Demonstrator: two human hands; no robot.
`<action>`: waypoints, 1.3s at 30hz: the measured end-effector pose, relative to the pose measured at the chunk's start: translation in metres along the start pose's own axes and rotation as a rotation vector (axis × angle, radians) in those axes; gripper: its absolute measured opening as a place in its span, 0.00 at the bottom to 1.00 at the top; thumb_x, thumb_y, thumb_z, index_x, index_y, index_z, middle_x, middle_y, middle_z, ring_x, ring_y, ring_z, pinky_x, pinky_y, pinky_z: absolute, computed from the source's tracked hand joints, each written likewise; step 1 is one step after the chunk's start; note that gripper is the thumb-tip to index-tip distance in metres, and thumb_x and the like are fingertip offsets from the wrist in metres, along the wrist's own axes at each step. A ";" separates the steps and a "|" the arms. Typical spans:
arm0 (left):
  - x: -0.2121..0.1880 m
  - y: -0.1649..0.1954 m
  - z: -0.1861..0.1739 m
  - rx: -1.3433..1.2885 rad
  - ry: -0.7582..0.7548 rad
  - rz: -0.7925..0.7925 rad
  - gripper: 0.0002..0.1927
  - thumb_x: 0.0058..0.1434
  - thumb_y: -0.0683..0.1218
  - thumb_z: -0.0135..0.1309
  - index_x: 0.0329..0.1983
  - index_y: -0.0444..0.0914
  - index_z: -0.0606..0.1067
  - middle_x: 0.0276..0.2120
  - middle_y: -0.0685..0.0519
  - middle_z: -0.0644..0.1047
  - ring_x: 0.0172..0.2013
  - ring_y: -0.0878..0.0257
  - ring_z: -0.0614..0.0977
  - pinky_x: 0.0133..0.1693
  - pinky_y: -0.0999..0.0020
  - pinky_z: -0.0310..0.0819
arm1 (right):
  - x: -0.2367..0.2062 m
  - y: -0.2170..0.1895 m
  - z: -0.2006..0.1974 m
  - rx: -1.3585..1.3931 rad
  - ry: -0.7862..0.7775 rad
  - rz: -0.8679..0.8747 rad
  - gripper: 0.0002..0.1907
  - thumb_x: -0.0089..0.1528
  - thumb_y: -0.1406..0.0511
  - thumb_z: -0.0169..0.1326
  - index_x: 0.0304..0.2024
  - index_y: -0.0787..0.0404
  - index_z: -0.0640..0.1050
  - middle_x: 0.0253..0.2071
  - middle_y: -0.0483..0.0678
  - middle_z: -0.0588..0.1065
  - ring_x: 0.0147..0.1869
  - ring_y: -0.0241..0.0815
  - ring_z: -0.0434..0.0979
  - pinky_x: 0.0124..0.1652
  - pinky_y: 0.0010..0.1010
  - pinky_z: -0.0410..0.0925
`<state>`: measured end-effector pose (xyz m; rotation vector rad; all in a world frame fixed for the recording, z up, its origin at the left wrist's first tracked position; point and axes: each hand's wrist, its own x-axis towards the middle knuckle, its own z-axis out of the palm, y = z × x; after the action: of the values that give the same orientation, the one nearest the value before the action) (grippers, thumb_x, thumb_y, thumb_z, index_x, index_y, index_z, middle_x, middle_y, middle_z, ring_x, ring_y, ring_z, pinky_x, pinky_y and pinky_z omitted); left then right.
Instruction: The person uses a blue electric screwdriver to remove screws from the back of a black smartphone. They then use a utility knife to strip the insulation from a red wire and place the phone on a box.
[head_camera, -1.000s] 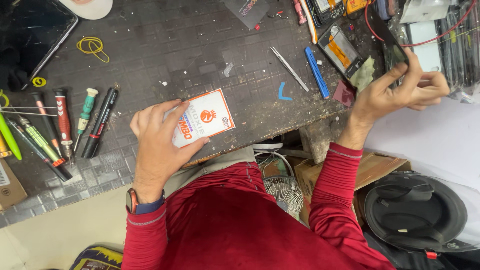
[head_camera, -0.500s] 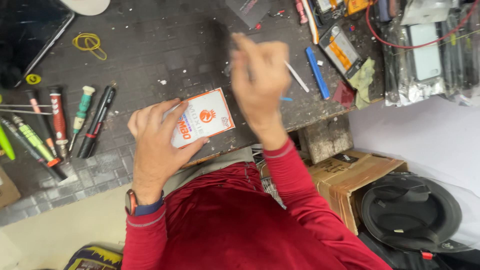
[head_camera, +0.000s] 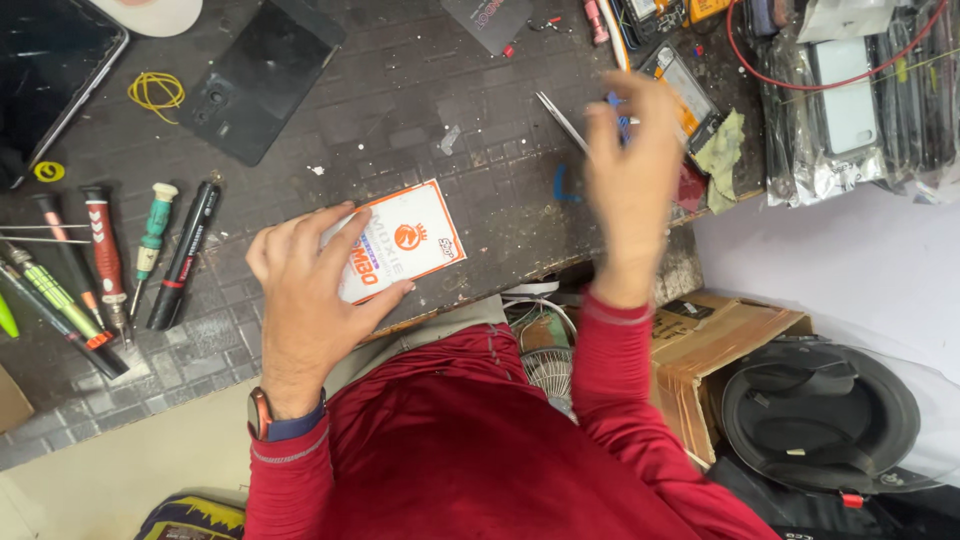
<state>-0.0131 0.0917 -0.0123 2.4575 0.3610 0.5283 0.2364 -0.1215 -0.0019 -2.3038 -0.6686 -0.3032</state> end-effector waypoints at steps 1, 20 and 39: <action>0.000 0.000 0.000 -0.003 -0.001 0.003 0.37 0.49 0.58 0.71 0.59 0.38 0.76 0.59 0.50 0.73 0.60 0.50 0.70 0.63 0.48 0.53 | 0.011 0.025 -0.014 -0.107 -0.023 -0.026 0.17 0.67 0.69 0.59 0.59 0.63 0.74 0.57 0.52 0.74 0.60 0.49 0.75 0.60 0.38 0.68; -0.001 -0.001 0.002 -0.005 0.010 0.012 0.36 0.50 0.57 0.70 0.59 0.38 0.76 0.60 0.49 0.73 0.61 0.50 0.69 0.64 0.47 0.53 | 0.044 0.110 -0.060 -0.344 0.121 -0.012 0.37 0.50 0.59 0.70 0.58 0.70 0.78 0.54 0.56 0.72 0.50 0.50 0.76 0.47 0.36 0.72; 0.001 0.001 0.000 0.003 -0.010 0.004 0.37 0.49 0.57 0.71 0.59 0.38 0.76 0.60 0.49 0.73 0.61 0.50 0.70 0.64 0.47 0.53 | -0.022 -0.007 -0.024 1.023 0.127 -0.051 0.39 0.59 0.65 0.69 0.68 0.64 0.65 0.65 0.53 0.69 0.65 0.43 0.70 0.65 0.36 0.69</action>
<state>-0.0119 0.0911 -0.0111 2.4631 0.3523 0.5171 0.2139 -0.1425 0.0108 -1.2830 -0.6156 -0.0833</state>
